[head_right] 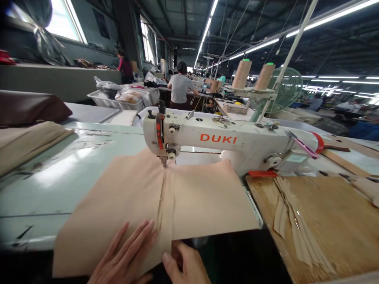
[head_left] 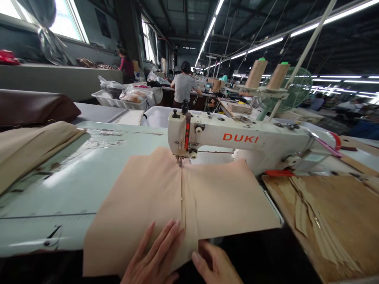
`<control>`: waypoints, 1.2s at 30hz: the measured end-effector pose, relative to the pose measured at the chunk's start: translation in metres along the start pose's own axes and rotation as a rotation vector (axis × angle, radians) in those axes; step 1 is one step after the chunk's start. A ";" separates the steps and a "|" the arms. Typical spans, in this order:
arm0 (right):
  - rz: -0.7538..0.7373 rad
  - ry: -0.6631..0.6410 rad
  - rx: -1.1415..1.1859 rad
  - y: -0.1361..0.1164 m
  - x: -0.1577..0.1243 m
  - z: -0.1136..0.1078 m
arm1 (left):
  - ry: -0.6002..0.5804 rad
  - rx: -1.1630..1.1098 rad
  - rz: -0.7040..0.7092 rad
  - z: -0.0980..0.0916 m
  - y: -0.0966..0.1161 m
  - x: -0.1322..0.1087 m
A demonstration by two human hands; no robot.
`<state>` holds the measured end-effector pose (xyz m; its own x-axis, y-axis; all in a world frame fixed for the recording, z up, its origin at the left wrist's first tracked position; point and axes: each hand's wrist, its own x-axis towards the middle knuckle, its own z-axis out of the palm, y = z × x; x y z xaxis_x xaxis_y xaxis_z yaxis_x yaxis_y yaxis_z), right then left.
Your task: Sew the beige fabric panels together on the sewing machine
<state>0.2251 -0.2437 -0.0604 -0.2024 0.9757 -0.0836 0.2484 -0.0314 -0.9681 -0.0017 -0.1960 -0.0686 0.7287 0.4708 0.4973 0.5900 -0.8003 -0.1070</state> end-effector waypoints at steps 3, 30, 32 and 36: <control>0.051 -0.031 0.373 -0.008 0.007 0.013 | 0.008 0.019 -0.021 -0.009 0.008 0.006; -0.676 0.290 -0.429 -0.029 0.039 -0.008 | -0.138 -0.662 -0.638 -0.124 -0.041 0.079; -0.694 0.266 -0.477 -0.031 0.040 -0.012 | -0.167 -0.680 -0.619 -0.125 -0.040 0.079; -0.714 0.247 -0.543 -0.033 0.041 -0.012 | -0.214 -0.695 -0.589 -0.124 -0.036 0.078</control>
<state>0.2203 -0.2003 -0.0290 -0.2861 0.7453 0.6022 0.5645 0.6389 -0.5225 -0.0095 -0.1765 0.0807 0.4679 0.8740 0.1313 0.5944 -0.4211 0.6851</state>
